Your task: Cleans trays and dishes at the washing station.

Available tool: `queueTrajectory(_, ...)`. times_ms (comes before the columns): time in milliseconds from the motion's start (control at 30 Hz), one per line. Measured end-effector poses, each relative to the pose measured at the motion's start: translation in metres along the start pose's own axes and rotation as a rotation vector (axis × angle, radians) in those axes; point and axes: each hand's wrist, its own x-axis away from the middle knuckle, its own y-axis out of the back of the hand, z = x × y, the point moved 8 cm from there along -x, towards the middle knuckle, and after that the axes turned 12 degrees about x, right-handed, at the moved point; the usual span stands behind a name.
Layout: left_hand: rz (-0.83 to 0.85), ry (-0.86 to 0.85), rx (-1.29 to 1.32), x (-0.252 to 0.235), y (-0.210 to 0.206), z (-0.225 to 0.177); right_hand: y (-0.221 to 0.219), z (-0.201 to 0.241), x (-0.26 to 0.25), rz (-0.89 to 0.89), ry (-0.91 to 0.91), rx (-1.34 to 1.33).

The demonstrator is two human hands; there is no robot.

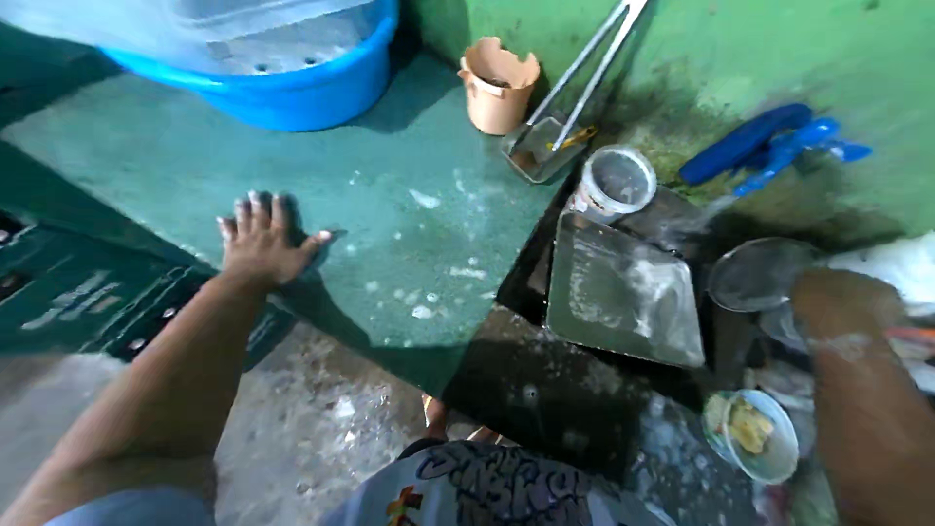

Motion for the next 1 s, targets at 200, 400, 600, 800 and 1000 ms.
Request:
queueTrajectory(200, 0.069, -0.389, 0.016, -0.036, -0.061, -0.169, -0.006, 0.049, -0.03, 0.156, 0.239, -0.048)
queueTrajectory(400, 0.429, -0.748, 0.543, 0.083, -0.125, -0.349, 0.043, 0.112, -0.054, -0.125, 0.334, -1.082)
queueTrajectory(600, 0.677, -0.442, 0.926, 0.05, -0.118, -0.475, 0.041, 0.137, -0.086, -0.154, -0.022, -1.562)
queueTrajectory(800, 0.968, 0.028, 1.381, 0.046, -0.2, -0.592, 0.077, 0.137, -0.075, -0.441, 0.044, -1.079)
queueTrajectory(1000, 1.059, 0.26, 1.465, 0.088, -0.223, -0.613, 0.072, 0.135, -0.09, -0.303, 0.003, -0.933)
